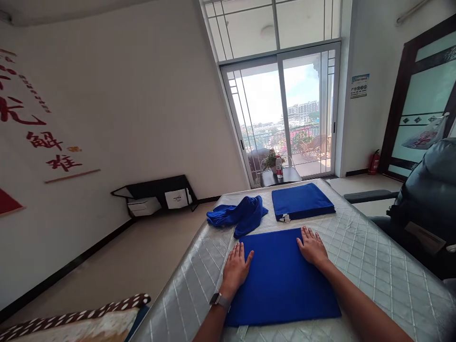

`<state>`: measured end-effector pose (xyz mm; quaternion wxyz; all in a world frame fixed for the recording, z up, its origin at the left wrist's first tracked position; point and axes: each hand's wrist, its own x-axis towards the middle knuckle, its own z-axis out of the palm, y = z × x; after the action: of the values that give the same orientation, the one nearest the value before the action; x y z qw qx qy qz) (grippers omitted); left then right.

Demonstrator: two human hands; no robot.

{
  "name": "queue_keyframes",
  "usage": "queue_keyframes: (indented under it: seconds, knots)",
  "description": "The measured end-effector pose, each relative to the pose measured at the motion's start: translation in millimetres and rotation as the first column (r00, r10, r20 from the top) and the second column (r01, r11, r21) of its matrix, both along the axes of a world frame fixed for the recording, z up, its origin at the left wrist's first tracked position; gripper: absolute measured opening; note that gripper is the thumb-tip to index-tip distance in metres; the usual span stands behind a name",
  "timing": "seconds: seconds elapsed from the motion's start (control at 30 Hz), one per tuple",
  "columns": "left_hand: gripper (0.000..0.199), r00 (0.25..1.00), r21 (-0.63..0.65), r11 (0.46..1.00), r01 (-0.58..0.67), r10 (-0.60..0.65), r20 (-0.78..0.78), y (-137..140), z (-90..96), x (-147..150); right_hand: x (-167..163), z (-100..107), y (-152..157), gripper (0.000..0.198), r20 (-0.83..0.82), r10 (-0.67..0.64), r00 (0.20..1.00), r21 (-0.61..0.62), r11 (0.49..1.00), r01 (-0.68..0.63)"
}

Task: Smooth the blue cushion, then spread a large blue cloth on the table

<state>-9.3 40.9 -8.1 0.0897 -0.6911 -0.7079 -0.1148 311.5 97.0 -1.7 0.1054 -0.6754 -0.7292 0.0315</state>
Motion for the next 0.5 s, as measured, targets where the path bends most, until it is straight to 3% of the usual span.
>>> queue_keyframes:
  seconds: [0.17, 0.4, 0.5]
  knots:
    - [0.074, 0.988, 0.018, 0.989, 0.149, -0.148, -0.030, 11.2, 15.2, 40.3, 0.3, 2.9, -2.3, 0.066, -0.065, -0.010, 0.998, -0.009, 1.000, 0.010]
    - [0.066, 0.886, -0.006, 0.894, 0.449, -0.444, 0.133, 39.0, 20.6, 166.4, 3.4, 6.5, -5.9, 0.064, -0.053, 0.019, 0.998, -0.011, 1.000, -0.020]
    - [0.061, 0.855, 0.020, 0.868, 0.496, -0.493, 0.159, 45.9, 15.6, 199.9, 5.8, 4.5, -6.9, 0.060, -0.024, 0.052, 0.998, 0.001, 0.999, -0.052]
